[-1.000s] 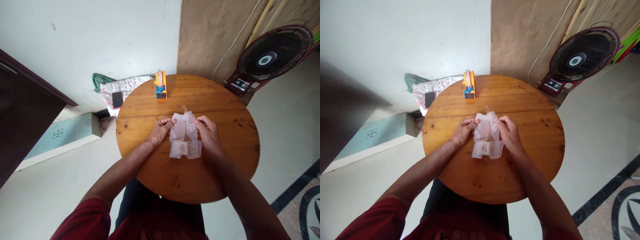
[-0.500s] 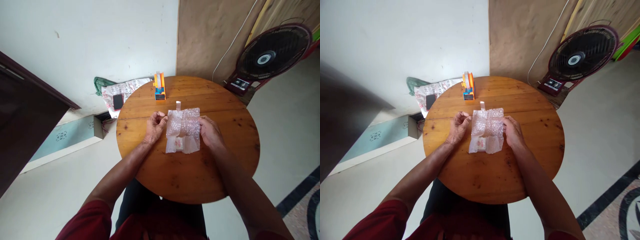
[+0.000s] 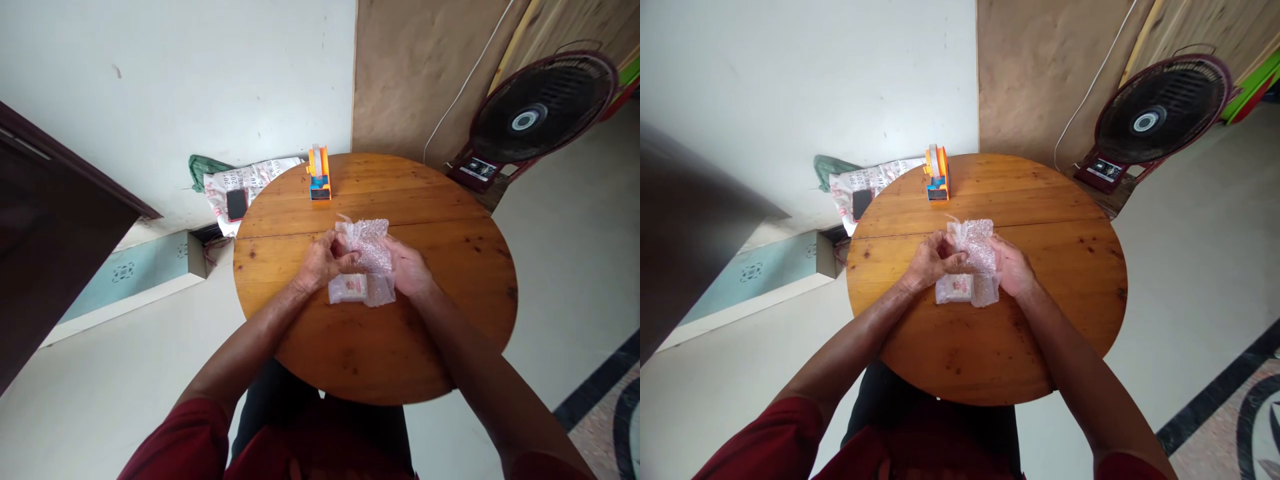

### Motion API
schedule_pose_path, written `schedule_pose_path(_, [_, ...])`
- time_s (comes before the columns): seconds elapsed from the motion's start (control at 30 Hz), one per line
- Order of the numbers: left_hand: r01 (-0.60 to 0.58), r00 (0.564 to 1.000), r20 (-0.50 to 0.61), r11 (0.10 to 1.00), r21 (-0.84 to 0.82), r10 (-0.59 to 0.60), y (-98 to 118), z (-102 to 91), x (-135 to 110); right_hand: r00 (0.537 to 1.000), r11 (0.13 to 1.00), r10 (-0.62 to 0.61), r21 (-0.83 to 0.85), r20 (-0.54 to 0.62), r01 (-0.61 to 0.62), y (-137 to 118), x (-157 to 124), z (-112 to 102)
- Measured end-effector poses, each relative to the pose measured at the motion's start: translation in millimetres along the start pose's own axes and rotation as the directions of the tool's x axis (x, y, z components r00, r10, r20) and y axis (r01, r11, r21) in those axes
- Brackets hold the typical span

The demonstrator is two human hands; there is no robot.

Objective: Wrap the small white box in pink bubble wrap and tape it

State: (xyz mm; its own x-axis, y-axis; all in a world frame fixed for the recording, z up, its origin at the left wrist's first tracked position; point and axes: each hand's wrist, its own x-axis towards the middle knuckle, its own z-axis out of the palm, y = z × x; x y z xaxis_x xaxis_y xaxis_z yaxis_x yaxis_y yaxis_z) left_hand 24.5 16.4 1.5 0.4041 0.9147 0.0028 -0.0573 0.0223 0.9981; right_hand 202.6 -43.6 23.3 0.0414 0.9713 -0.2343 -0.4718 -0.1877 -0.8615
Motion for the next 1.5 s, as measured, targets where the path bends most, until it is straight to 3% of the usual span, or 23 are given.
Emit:
schedule_pose_path(0.13, [-0.031,0.999,0.02,0.998,-0.049,0.032,6.1,-2.8,1.6,0.995,0.999,-0.054,-0.014,-0.08,0.053,1.9,7.5,-8.3])
schedule_pose_path(0.33, [0.009,0.965,-0.259,0.988,-0.152,-0.049,7.8,-25.3,10.0,0.959,0.989,-0.133,-0.096,-0.252,0.112,6.0,17.4,-30.3])
schedule_pose_path(0.43, [0.038,0.948,-0.308,0.989,-0.14,-0.08,2.2,-32.7,15.6,0.924,0.958,-0.252,-0.209,-0.288,0.196,8.4,17.7,-35.7])
schedule_pose_path(0.53, [0.029,0.943,-0.326,0.995,-0.1,-0.061,-3.6,-34.5,19.9,0.833,0.867,-0.439,-0.403,-0.336,0.294,8.0,16.1,-38.9])
schedule_pose_path(0.67, [0.023,0.93,-0.365,0.998,-0.051,-0.04,-9.1,-35.2,24.8,0.727,0.66,-0.628,-0.686,-0.279,0.307,4.2,16.1,-46.5])
schedule_pose_path(0.77, [0.015,0.928,-0.372,0.999,-0.028,-0.024,-11.7,-36.6,27.9,0.706,0.599,-0.662,-0.743,-0.25,0.298,2.8,18.6,-53.1])
schedule_pose_path(1.03, [0.06,0.928,-0.373,0.989,0.138,-0.005,-12.2,-39.2,30.4,0.717,0.44,-0.68,-0.868,-0.154,0.231,3.5,23.3,-60.4])
schedule_pose_path(1.13, [0.032,0.907,-0.414,0.964,0.265,0.084,-9.0,-40.2,27.8,0.724,0.445,-0.669,-0.871,-0.171,0.206,3.2,24.4,-63.9])
schedule_pose_path(1.27, [-0.098,0.848,-0.413,0.864,0.494,0.332,-3.5,-40.8,19.9,0.69,0.44,-0.7,-0.873,-0.187,0.209,0.2,22.8,-62.9])
schedule_pose_path(1.4, [-0.284,0.779,-0.268,0.7,0.655,0.567,0.1,-37.4,9.6,0.639,0.367,-0.757,-0.897,-0.134,0.247,-5.2,14.7,-50.7])
schedule_pose_path(1.5, [-0.452,0.766,-0.094,0.637,0.624,0.636,0.6,-33.6,4.9,0.589,0.263,-0.807,-0.922,-0.049,0.284,-8.3,4.9,-38.5])
